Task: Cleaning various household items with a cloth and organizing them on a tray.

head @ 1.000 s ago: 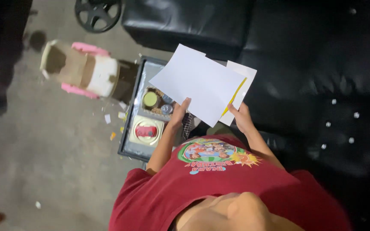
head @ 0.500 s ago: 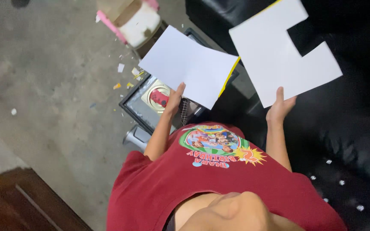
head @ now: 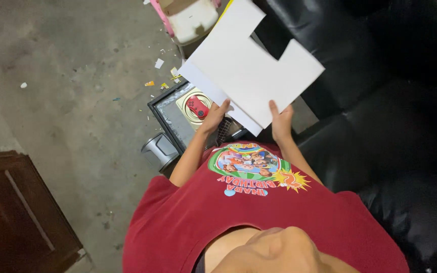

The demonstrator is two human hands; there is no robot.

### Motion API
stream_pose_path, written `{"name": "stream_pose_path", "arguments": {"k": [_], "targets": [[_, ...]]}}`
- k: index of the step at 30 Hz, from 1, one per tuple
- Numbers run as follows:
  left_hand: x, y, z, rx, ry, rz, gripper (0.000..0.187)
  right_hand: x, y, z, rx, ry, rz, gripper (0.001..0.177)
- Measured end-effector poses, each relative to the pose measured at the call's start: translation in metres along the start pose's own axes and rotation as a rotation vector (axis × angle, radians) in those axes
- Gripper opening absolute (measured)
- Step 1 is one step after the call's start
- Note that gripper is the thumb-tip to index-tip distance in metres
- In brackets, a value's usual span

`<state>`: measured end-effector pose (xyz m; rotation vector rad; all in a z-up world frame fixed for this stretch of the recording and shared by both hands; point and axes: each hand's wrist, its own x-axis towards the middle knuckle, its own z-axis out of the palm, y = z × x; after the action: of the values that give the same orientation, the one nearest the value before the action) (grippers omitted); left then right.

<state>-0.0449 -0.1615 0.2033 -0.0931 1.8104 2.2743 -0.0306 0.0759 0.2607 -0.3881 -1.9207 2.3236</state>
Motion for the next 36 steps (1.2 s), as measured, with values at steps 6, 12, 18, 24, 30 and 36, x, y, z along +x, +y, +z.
{"name": "stream_pose_path", "arguments": {"k": [6,12,18,24,30,36], "targets": [[0.001,-0.016,-0.008,0.04,0.03,-0.075,0.05,-0.016,0.0,0.011,-0.121,-0.189,0.068,0.031],[-0.01,0.004,0.004,-0.021,0.099,-0.033,0.044,-0.015,-0.012,0.014,0.178,-0.28,0.282,0.039],[-0.014,0.023,0.01,0.226,0.076,-0.051,0.051,0.002,0.014,-0.003,0.287,-0.119,0.57,0.053],[-0.008,0.021,0.007,0.13,0.096,-0.113,0.053,0.01,-0.001,-0.001,0.706,-0.246,0.771,0.062],[-0.008,0.037,0.006,-0.003,0.107,-0.072,0.049,0.021,0.002,0.001,0.479,-0.238,0.391,0.059],[-0.002,0.009,-0.002,-0.001,0.259,-0.086,0.053,0.011,0.009,-0.002,0.18,-0.233,-0.016,0.047]]}}
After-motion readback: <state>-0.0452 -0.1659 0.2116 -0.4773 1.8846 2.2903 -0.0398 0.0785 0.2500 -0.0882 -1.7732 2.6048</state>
